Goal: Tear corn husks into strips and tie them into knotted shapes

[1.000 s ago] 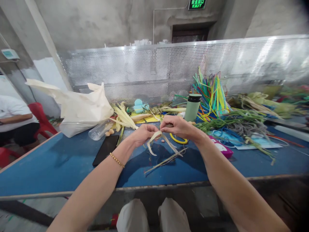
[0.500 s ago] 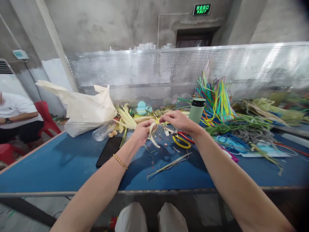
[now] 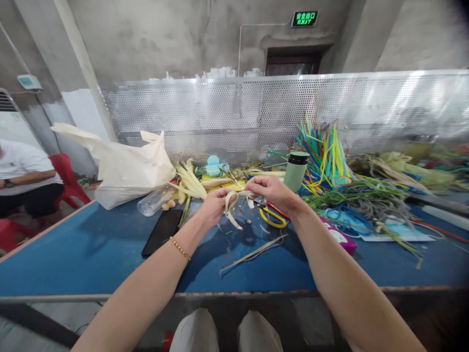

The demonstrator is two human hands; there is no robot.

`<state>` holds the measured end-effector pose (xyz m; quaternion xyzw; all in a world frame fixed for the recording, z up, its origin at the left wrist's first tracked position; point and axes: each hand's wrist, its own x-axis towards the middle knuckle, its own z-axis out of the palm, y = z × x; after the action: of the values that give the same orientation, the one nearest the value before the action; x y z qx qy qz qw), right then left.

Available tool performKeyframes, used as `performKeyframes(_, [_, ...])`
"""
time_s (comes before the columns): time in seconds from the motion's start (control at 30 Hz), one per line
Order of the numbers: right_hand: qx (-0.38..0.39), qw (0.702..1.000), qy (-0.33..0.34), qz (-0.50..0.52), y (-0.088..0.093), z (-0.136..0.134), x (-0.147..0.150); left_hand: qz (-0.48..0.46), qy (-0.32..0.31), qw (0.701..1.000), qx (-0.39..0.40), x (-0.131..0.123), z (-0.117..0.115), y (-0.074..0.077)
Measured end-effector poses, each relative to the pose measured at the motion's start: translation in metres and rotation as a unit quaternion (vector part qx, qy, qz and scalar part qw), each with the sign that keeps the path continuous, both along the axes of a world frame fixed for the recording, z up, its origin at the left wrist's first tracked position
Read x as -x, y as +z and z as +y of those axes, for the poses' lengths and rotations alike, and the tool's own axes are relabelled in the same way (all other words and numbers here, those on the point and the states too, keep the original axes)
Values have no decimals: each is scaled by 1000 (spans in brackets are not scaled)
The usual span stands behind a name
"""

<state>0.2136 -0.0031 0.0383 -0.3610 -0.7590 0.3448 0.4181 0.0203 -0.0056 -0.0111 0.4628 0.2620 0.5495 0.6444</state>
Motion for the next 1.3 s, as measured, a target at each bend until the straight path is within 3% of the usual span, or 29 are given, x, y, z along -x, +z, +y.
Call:
performKeyframes(0.27, [34,998,23,46,2,-4,-10,3,-21,1000,-15,0,1,-1])
performKeyframes(0.4, [36,997,2,67,2,-7,-6,-9,-28,999,-13,0,-1,2])
performKeyframes(0.57, [-28,999,-26,16,2,-8,-1,-15,-25,1000,-7,1,-1,3])
performKeyframes(0.73, [-6,998,40,-42,-2,-9,5,1,-9,1000,-16,1,-1,2])
performKeyframes(0.83, [-13,998,43,-38,-7,-5,7,18,-7,1000,-4,0,-2,3])
performKeyframes(0.97, [-128,991,7,-36,-13,0,8,19,-30,999,3,0,-2,5])
performKeyframes(1.13, [-347,936,-30,-46,-12,-3,12,8,-59,998,-4,2,-2,6])
performKeyframes(1.3, [-405,911,-36,-73,-10,-10,13,-8,-67,998,-20,5,0,6])
